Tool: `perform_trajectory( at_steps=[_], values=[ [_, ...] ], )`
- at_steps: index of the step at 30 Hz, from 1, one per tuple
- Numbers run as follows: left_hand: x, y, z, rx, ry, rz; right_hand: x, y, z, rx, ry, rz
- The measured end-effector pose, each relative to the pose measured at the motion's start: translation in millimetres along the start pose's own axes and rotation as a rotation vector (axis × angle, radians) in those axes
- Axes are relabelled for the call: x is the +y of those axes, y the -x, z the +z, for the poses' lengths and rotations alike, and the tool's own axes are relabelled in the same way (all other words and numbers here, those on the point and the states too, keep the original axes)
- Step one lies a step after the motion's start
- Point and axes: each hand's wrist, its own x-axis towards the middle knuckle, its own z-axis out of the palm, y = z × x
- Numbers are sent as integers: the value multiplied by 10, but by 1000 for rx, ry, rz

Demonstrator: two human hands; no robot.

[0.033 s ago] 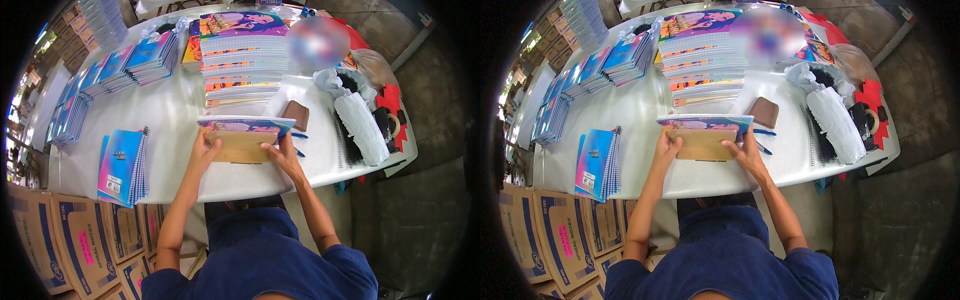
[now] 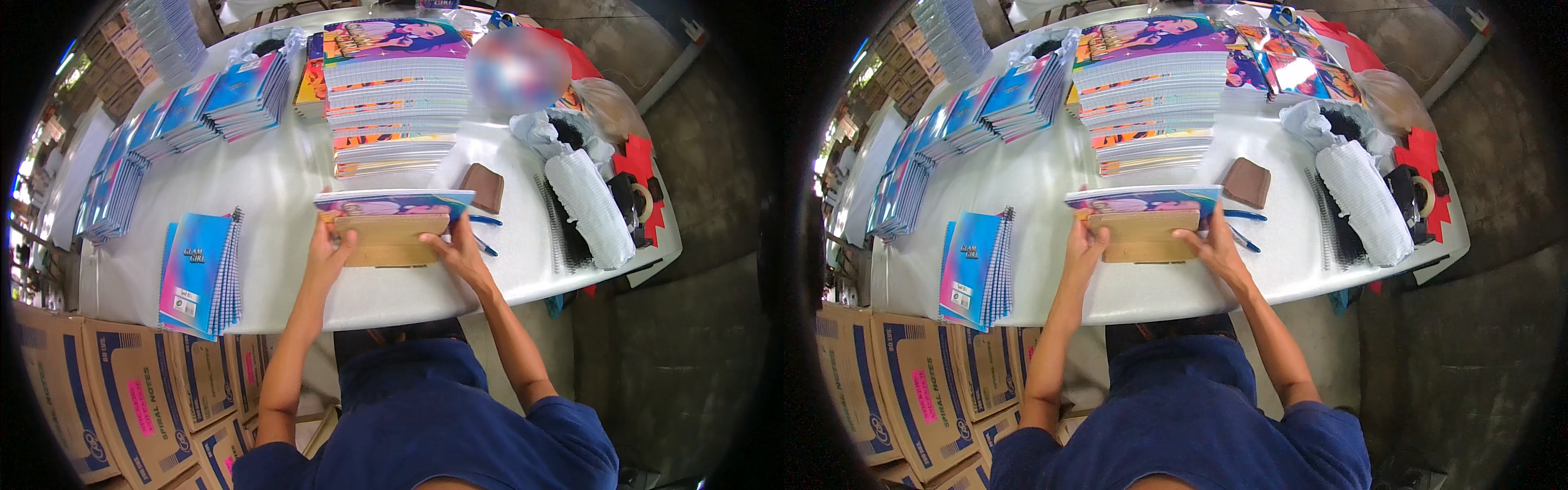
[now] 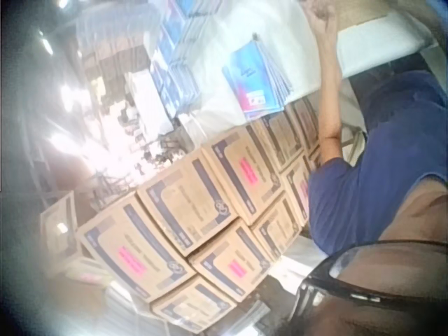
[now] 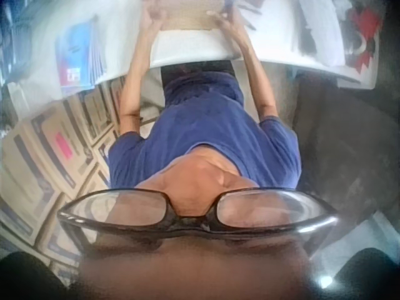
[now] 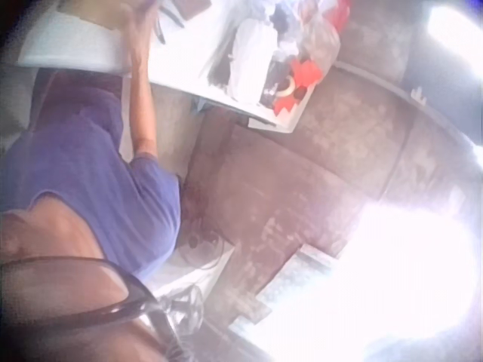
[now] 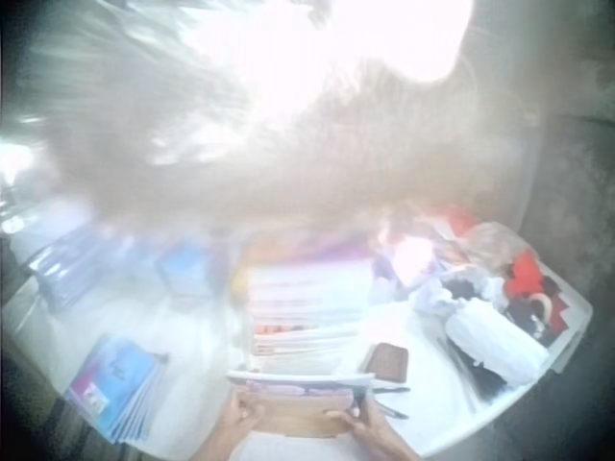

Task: The person picks up a spiral notebook, places it on a wooden jig, and uses a pair of pliers to bend the metal coil ends to secure them.

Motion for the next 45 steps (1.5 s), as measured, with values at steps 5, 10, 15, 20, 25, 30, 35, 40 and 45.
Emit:
perform_trajectory(
  at_steps=[5,10,15,20,25,30,35,40,45],
  values=[
    [-174,98,-378,102,-49,-76,-10,-101,-31,-156,148,-102],
    [342,1,-832,327,-194,91,480,-365,-1525,466,702,-13],
    [763,20,-559,356,-248,149,758,-449,-2026,444,1673,223],
    [952,-14,-522,369,-357,198,663,-454,-2030,306,1538,201],
    [1273,-114,-117,286,-434,315,684,-457,-2118,238,1513,221],
    [1314,-202,139,154,-583,478,537,-480,-2231,289,1237,130],
    [1364,-315,452,-4,-827,529,334,-533,-2415,229,1133,4],
    [1310,-440,787,-100,-1041,539,-46,-637,-2104,206,984,-107],
    [1165,-592,945,-260,-1306,497,-951,-427,-988,11,465,-297]
  ],
)
